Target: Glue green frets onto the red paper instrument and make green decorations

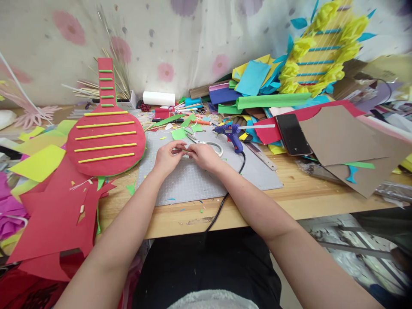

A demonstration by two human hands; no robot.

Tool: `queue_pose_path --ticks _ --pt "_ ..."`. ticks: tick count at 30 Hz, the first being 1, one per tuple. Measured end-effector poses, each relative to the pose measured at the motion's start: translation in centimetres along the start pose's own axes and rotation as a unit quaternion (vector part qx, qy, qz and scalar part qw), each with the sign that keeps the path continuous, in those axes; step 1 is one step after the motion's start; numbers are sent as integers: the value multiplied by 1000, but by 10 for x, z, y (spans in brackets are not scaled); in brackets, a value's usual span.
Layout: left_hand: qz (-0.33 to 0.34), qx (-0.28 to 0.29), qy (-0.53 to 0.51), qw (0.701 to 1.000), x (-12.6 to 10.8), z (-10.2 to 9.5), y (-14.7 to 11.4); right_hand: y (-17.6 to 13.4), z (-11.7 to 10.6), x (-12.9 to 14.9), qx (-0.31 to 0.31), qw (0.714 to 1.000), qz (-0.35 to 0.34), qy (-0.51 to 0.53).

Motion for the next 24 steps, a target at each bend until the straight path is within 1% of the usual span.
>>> queue_pose_path --ticks 3,5,6,8,10,11,12,14,17,21,22,24 --pt "48 22 33 998 -4 1 -1 1 1 -4 9 1000 -5 24" --pt "85 13 46 995 -7 -1 -1 1 0 -6 13 999 -1 33" --pt "94 -7 43 995 -8 -2 0 1 0 -6 13 999 3 31" --pt "86 -80 24 993 -7 -6 2 0 0 -7 6 1000 13 13" --pt "53 -171 10 984 -2 -12 6 0 0 -6 -3 1000 19 -9" --pt "33 -206 10 978 2 -14 7 0 1 -6 -8 1000 21 -17" --pt "12 -229 12 973 5 -16 9 0 1 -6 -13 999 22 -24" --pt "-19 -223 13 975 11 -17 11 0 2 -5 -20 999 24 -32" --pt "-26 -166 30 985 15 -13 10 -1 3 -3 -23 999 24 -35" --pt "-22 -100 65 993 16 0 4 -2 3 -2 -27 999 19 -31" --pt "-22 -93 63 993 16 3 3 -2 3 -2 -29 999 19 -29" --pt "-28 -97 39 994 14 8 1 -2 4 -2 -34 999 22 -20"
Point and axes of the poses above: each hand's wrist, its own y-axis towards the middle knuckle, its own z-axis out of the palm, x = y × z, the point moved 1 cm from there along y, towards the middle knuckle, and after that the axes turned 4 degrees about z, right-handed, at the moved point
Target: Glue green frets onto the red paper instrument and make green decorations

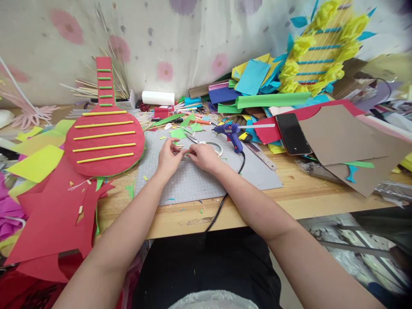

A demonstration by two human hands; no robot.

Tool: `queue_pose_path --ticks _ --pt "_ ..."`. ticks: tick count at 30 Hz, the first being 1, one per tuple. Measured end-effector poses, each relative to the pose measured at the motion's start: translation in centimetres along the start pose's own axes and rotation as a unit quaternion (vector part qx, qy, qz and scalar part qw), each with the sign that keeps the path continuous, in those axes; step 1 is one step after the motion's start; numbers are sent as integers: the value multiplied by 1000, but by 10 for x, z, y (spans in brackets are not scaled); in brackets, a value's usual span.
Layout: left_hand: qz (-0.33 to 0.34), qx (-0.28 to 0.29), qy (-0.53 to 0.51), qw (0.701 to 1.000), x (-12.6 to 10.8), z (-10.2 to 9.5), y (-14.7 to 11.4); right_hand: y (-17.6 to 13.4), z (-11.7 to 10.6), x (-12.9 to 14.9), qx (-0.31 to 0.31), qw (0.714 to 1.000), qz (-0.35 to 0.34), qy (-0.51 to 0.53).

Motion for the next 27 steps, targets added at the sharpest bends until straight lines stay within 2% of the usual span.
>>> queue_pose_path --ticks 5,10,14,17,21,23,27 --pt "-59 -39 -96 993 -6 0 1 2 3 -4 -2 994 22 104" --pt "-57 -60 -154 985 -12 -3 2 4 4 -8 7 971 49 236" --pt "-69 -58 -195 977 -13 1 -1 5 3 -3 4 978 50 205" --pt "-82 -62 -209 973 -12 3 -2 6 3 -1 1 980 58 188" --pt "-75 -114 -233 963 -11 0 2 8 3 -5 3 970 73 232" --pt "-69 -137 -227 962 -11 -3 5 9 3 -8 11 962 70 265" --pt "-83 -127 -172 973 -12 -11 10 10 5 -11 55 932 25 358"
Point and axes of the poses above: each hand's wrist, its own y-axis towards the middle knuckle, its own z-axis out of the palm, x = y × z, the point moved 1 cm from there along y, towards the middle knuckle, and after that the axes turned 4 degrees about z, right-handed, at the moved point
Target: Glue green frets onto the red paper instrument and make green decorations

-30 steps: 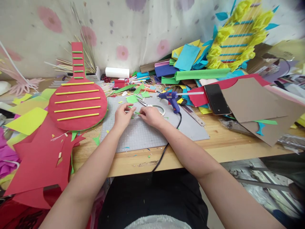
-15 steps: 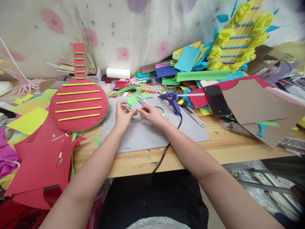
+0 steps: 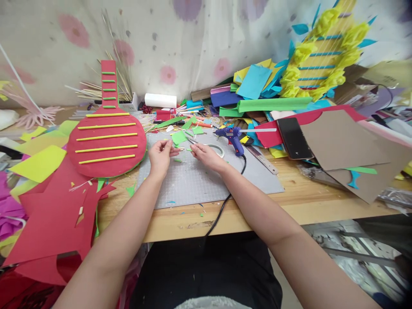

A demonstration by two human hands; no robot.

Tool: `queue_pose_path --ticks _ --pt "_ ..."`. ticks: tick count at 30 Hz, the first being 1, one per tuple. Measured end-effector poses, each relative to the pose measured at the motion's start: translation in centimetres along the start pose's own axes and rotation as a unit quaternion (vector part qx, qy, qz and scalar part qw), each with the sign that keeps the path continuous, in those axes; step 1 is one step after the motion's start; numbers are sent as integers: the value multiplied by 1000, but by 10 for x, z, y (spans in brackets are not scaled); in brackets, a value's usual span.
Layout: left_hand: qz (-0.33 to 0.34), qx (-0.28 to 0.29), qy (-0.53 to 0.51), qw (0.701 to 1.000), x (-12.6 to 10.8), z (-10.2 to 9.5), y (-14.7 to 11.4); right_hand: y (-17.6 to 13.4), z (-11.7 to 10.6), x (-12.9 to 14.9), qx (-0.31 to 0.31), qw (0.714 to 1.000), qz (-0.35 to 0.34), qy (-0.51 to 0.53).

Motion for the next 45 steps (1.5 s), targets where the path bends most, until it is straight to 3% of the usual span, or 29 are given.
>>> queue_pose_path --ticks 3,8,12,17,24,29,33,37,45 --pt "13 -9 33 999 -6 -7 5 0 1 -1 18 1000 -11 7" --pt "13 -39 74 996 -14 -19 15 -4 1 -1 -50 984 -13 -172" --pt "11 -42 105 994 -9 -24 22 -8 8 3 -65 965 -22 -254" --pt "50 -44 69 995 0 -24 26 -5 23 10 -50 952 -26 -301" --pt "62 -59 60 995 -3 -24 25 4 34 11 -44 940 -47 -335" --pt "51 -69 128 988 -3 -28 27 2 30 7 -49 946 -51 -316" --pt "53 -89 159 982 -1 -32 29 -4 21 8 -85 952 -3 -294" --pt "52 -65 195 977 5 -36 32 -9 10 12 -96 951 68 -287" --pt "156 -41 196 967 8 -40 34 -4 8 9 -126 934 104 -318"
Point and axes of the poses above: each hand's wrist, its own y-axis towards the middle knuckle, its own z-axis out of the palm, x = y × z, the point moved 1 cm from there along y, towards the middle knuckle, and after that the axes turned 4 degrees about z, right-handed, at the moved point
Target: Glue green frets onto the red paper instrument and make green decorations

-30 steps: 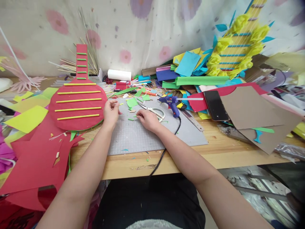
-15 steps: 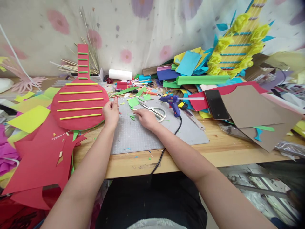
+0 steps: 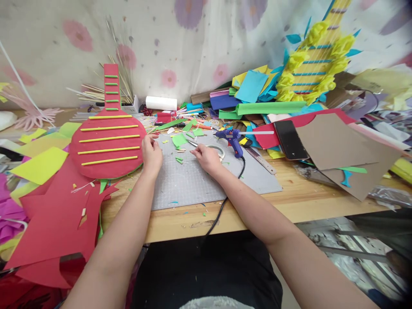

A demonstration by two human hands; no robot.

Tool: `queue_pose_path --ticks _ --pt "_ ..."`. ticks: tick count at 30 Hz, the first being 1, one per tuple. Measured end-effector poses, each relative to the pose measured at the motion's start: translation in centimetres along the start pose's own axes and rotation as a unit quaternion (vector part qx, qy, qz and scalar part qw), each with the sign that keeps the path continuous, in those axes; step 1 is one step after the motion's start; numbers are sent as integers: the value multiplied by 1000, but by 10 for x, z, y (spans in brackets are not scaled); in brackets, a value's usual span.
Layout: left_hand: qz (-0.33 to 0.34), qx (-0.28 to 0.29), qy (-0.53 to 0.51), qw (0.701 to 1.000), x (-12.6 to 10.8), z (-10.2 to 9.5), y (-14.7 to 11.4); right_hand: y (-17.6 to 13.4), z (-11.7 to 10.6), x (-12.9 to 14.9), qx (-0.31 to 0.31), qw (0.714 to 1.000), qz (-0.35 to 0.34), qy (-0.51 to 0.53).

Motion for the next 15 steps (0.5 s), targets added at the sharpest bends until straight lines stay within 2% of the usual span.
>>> queue_pose_path --ticks 3,10,15 --pt "0 22 -1 1000 -3 2 -2 -1 2 1 -7 1000 -20 -18" --pt "-67 33 -19 997 -9 4 -5 0 0 -2 -11 999 -11 -33" --pt "-69 52 13 996 -12 -2 -3 13 -4 7 -7 998 -54 -21"
Point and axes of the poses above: each hand's wrist, its own y-axis towards the middle knuckle, its own z-axis out of the palm, x = y × z, the point moved 1 cm from there along y, towards the middle knuckle, and after that the axes turned 4 degrees about z, right-handed, at the moved point
